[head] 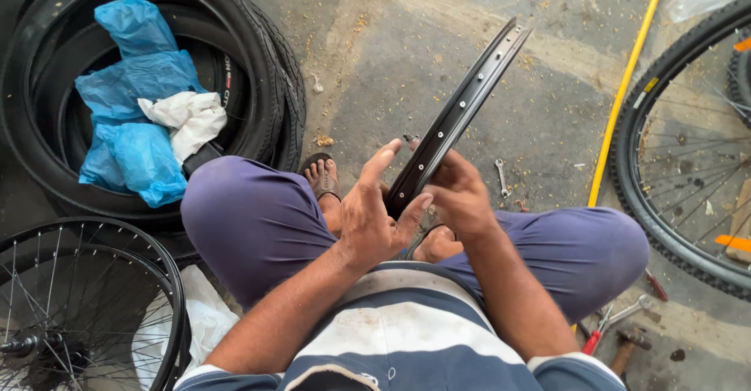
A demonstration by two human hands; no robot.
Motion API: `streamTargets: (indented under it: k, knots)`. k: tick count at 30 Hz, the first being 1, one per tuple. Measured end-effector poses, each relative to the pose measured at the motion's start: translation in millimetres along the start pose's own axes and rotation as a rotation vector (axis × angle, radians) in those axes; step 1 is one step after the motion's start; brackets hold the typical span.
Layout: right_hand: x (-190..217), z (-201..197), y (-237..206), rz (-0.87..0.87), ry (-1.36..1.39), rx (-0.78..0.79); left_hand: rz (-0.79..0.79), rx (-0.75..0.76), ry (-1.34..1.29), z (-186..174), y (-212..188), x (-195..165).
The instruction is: The person sits on the floor and laces a bicycle wheel, threading spokes through the hub and seating them into the rim holes while rotating the wheel on their lap. They turn the wheel over and continue threading spokes around the rim.
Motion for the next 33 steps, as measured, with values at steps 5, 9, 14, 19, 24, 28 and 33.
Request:
streamTargets:
  k: [5, 9, 14, 19, 24, 28, 33]
  knots:
    - [3.8, 1.1, 1.2, -0.146, -0.024, -0.042, -0.009, 0.001, 0.023, 0.0, -4.9, 2.7]
    - [-13.5, -6.8, 0.7, 0.028, -0.235, -0.068, -0.043, 0.010, 0.012, 0.3, -5.6, 4.8]
    - [-6.8, -8.9, -0.7, -0.171, 0.174, 0.055, 0.019, -0.021, 0.032, -0.2, -5.5, 2.3]
    - [5.7, 2.8, 2.0, 0.006, -0.283, -0.141, 0.019, 0.006, 0.013, 1.2, -4.1, 3.5]
    - [31.0, 21.2, -0.8, -0.172, 0.105, 0.036, -0.047, 0.001, 0.003, 0.5, -3.8, 5.6]
    - [12.4, 10.3, 0.1, -0.016, -0.258, -0.181, 0.100, -0.022, 0.037, 2.8, -4.2, -2.5]
    - [-0.6, -7.0, -3.9, -0.025, -0.006, -0.170, -0.193, 0.041, -0.010, 3.1, -3.3, 9.6]
Point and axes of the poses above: each hand's wrist, its own y-axis towards the middle knuckle, its own z-axis out of the palm, x = y × z, the point moved 4 cm from there along y, towards the middle knuckle, and after that the axes turned 11 degrees about -y, right-handed, at the moved point
